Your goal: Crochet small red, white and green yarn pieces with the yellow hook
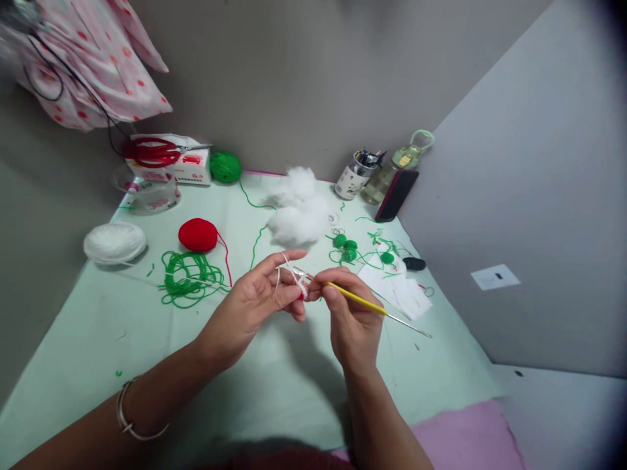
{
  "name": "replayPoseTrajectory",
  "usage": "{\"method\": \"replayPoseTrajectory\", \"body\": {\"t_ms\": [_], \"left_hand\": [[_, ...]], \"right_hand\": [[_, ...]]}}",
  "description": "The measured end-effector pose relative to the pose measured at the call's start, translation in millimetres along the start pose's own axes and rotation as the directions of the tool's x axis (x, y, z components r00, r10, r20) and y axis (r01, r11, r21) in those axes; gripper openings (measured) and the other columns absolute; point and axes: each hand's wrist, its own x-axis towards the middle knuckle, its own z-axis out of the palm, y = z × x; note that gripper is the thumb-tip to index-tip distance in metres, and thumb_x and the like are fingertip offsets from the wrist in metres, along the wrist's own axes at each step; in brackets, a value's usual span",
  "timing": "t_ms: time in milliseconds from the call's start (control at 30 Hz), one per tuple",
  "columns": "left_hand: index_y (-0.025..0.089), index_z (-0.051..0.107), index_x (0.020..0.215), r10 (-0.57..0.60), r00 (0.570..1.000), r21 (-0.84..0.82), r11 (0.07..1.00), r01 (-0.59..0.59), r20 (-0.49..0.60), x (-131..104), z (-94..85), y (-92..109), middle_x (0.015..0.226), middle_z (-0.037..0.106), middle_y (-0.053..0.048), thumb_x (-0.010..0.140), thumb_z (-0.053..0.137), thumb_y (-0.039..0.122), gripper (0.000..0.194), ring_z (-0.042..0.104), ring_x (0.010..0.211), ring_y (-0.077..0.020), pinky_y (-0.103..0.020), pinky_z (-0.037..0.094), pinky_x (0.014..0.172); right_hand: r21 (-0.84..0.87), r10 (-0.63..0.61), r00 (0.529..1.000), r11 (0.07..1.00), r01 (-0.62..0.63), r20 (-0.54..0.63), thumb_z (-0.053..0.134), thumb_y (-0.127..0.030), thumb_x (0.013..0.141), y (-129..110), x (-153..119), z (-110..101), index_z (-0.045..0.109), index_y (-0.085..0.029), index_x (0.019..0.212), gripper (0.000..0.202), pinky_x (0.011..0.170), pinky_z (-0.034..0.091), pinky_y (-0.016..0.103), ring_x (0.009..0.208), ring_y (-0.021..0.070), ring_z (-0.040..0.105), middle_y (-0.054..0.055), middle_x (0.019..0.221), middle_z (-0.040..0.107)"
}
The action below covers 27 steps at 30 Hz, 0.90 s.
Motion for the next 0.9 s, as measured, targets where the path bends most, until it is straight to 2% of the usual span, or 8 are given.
{"method": "replayPoseTrajectory", "body": {"t_ms": [200,367,433,500,633,767,900], "left_hand": [[0.025,0.041,0.156,-0.029,0.999,0.003,1.0,0.029,-0.036,0.9,-1.8,5.2,0.074,0.066,0.008,0.087,0.081,0.021,0.081,0.062,0.057,-0.007,-0.024,0.052,0.068],[0.026,0.029,0.162,-0.061,0.998,-0.007,0.998,0.061,0.001,0.5,-3.0,8.7,0.077,0.068,0.008,0.084,0.083,0.018,0.096,0.062,0.053,-0.0068,-0.024,0.052,0.063],[0.026,0.029,0.162,-0.064,0.998,-0.016,0.998,0.064,-0.011,0.5,-2.2,8.6,0.079,0.068,0.008,0.083,0.083,0.017,0.096,0.062,0.054,-0.0064,-0.023,0.052,0.064],[0.026,0.03,0.162,-0.059,0.998,-0.026,0.998,0.058,-0.032,0.5,-1.4,7.8,0.081,0.068,0.007,0.084,0.082,0.018,0.094,0.064,0.058,-0.007,-0.024,0.053,0.066],[0.026,0.033,0.16,-0.044,0.997,-0.038,0.998,0.042,-0.057,-0.1,-1.1,5.4,0.09,0.07,0.004,0.088,0.08,0.021,0.086,0.068,0.068,-0.0095,-0.026,0.056,0.073],[0.027,0.043,0.154,-0.034,0.998,-0.05,0.998,0.031,-0.053,-1.2,-1.4,5.1,0.092,0.068,0.004,0.089,0.08,0.022,0.076,0.068,0.069,-0.0096,-0.027,0.057,0.075],[0.025,0.048,0.15,-0.028,0.998,-0.041,0.999,0.026,-0.061,-2.7,-1.5,5.6,0.091,0.068,0.004,0.089,0.079,0.021,0.069,0.067,0.067,-0.0086,-0.027,0.056,0.074]], "right_hand": [[0.113,0.058,0.997,0.992,-0.064,0.054,0.07,-0.028,0.095,1.6,-0.6,-1.6,0.078,-0.028,0.101,0.009,0.068,0.056,0.028,0.069,0.012,0.066,-0.001,0.082,0.067],[-0.035,0.012,0.993,0.999,-0.008,0.119,0.072,-0.025,0.094,-1.2,0.4,-1.7,0.082,-0.029,0.098,0.011,0.078,0.057,0.032,0.086,0.0162,0.068,0.003,0.09,0.071],[-0.089,-0.003,0.993,0.996,0.014,0.121,0.071,-0.022,0.094,-1.9,0.3,-1.1,0.082,-0.029,0.1,0.014,0.08,0.059,0.034,0.09,0.0177,0.069,0.004,0.095,0.073],[-0.08,-0.017,0.997,0.997,0.024,0.077,0.071,-0.021,0.094,-0.9,-0.1,-0.7,0.082,-0.029,0.1,0.015,0.078,0.06,0.035,0.086,0.0176,0.069,0.004,0.094,0.075],[0.096,0.048,0.999,0.994,-0.047,-0.005,0.07,-0.024,0.095,4.2,0.8,-0.9,0.081,-0.029,0.098,0.013,0.069,0.058,0.03,0.072,0.013,0.066,0.002,0.094,0.075],[0.24,0.14,0.99,0.961,-0.136,-0.001,0.066,-0.027,0.098,5.6,3.4,0.2,0.079,-0.026,0.097,0.013,0.066,0.059,0.025,0.07,0.0106,0.069,0.001,0.092,0.076],[0.291,0.142,0.99,0.947,-0.139,0.01,0.06,-0.028,0.102,3.1,3.7,0.8,0.075,-0.023,0.097,0.017,0.066,0.06,0.024,0.069,0.01,0.07,0.001,0.092,0.075]]}}
